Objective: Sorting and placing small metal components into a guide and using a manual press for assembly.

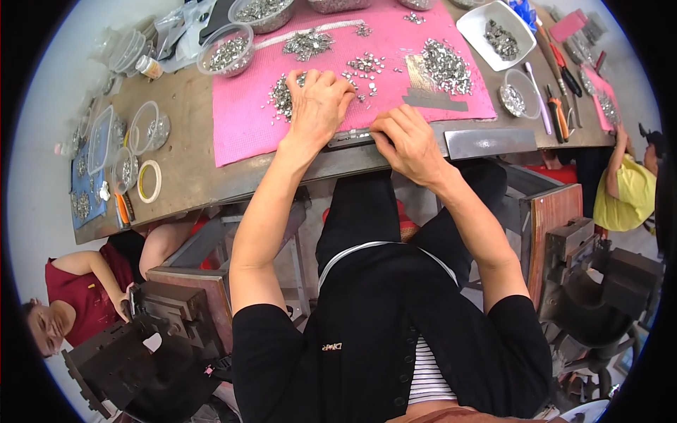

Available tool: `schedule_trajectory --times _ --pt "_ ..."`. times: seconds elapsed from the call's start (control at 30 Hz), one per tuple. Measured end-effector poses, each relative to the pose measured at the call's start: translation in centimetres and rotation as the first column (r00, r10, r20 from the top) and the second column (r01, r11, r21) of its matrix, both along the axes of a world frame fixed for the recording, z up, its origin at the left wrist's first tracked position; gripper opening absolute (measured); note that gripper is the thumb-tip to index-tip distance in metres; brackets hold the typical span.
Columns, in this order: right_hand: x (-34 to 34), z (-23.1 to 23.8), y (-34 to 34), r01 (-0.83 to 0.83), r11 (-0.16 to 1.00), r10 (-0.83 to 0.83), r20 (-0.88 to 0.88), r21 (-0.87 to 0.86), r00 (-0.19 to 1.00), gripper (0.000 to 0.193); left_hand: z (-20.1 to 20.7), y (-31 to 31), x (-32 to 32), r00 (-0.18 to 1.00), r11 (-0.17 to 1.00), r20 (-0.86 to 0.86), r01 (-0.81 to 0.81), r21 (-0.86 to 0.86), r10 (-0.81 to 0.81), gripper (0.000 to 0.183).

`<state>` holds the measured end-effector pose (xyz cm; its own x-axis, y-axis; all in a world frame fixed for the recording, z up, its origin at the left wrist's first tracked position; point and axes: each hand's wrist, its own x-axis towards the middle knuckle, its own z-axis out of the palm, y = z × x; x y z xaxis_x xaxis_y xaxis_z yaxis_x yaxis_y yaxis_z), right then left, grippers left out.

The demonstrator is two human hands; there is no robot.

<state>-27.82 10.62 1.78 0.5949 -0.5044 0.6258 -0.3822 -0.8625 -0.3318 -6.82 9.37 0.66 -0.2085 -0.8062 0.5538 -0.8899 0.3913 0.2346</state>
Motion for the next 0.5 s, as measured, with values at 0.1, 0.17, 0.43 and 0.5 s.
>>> schedule_trajectory --times 0.1,0.17,0.43,0.5 --pt "0.1 0.0 0.2 0.026 0.997 -0.027 -0.016 -0.07 1.0 0.015 -0.1 -0.1 0.1 1.0 1.0 -0.011 -0.003 -0.005 0.003 0.008" --pt "-0.2 0.4 0.1 -0.03 0.996 0.023 -0.087 -0.087 0.996 0.013 0.0 -0.2 0.1 1.0 1.0 -0.004 -0.005 -0.009 0.005 0.008" --pt "0.6 0.8 -3.6 0.048 0.991 -0.044 -0.036 0.122 0.998 0.013 0.0 -0.1 -0.1 1.0 0.999 0.007 0.005 -0.049 -0.005 0.008" --pt "1.7 0.4 -5.2 0.06 0.979 -0.063 0.005 0.196 0.998 0.014 0.0 0.4 -0.4 0.997 0.998 -0.082 -0.012 -0.06 0.007 0.008"
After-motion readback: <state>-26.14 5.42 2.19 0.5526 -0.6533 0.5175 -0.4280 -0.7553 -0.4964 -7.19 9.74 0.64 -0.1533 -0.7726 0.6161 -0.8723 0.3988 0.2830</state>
